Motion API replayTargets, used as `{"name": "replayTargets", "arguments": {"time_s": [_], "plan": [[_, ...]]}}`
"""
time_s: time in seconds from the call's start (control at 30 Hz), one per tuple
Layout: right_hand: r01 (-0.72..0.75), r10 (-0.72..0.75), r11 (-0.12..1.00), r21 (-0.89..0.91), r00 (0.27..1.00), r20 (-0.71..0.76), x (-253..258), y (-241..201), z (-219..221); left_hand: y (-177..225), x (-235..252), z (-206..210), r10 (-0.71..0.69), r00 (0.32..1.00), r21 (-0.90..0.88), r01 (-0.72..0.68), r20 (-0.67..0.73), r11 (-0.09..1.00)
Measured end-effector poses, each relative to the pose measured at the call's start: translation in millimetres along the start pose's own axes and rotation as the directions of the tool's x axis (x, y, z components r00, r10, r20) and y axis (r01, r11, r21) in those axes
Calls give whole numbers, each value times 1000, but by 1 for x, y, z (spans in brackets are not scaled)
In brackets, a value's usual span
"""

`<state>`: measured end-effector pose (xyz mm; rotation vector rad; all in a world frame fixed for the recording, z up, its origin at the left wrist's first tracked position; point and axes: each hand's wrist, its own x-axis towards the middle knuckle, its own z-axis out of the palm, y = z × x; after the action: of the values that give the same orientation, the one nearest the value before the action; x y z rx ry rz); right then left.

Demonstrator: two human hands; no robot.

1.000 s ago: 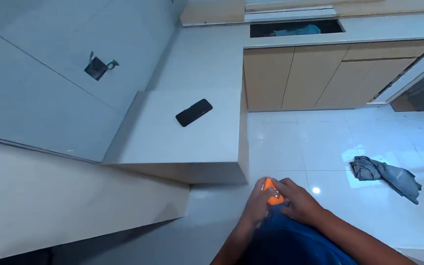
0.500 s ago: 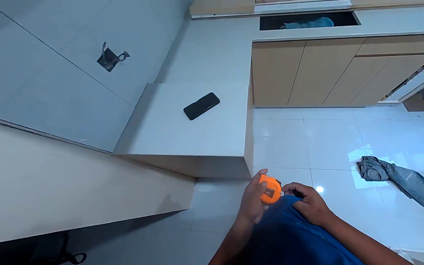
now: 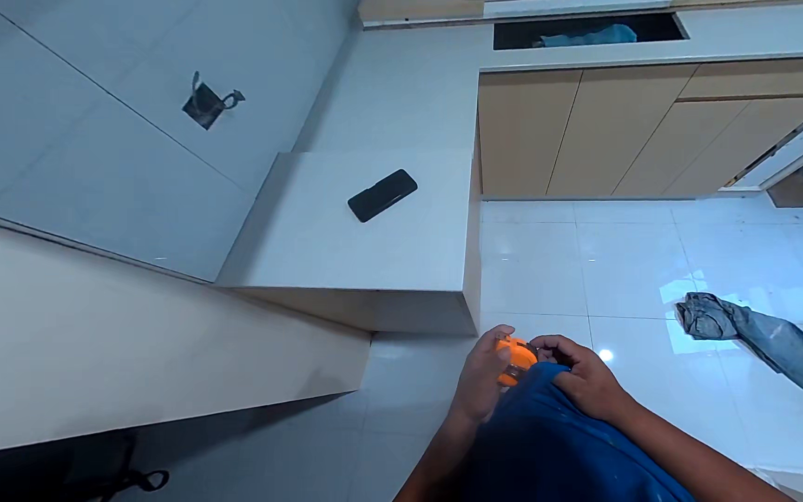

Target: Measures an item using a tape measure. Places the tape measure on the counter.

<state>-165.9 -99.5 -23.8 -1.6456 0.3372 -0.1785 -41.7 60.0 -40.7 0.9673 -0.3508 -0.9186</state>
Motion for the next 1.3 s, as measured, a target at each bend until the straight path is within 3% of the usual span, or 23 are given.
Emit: {"name": "replayTargets", "arguments": {"time_s": [0.3,0.53,0.8,1.03,1.17,1.3], "plan": [[85,-87,993,82,996,15,-3,1,-2,-8,-2,2,24,992,-42,-30,-121,999],[100,-113,978,181,991,64,-5,3,0,-16,1,-7,103,994,-131,-98,26,986],[-178,120,962,209,957,263,-1,-9,-2,-15,0,3,196,977,228,-212,90,950],[-224,111,938,264,917,382,0,-8,-8,-21,0,-1,273,950,259,-305,155,916],[-123,98,989,86,965,243,-12,-14,-2,-19,-3,0,257,953,315,-295,158,902],[-255,189,958,134,907,376,-8,-18,-9,-25,-3,-2,250,948,295,-301,198,907]]}}
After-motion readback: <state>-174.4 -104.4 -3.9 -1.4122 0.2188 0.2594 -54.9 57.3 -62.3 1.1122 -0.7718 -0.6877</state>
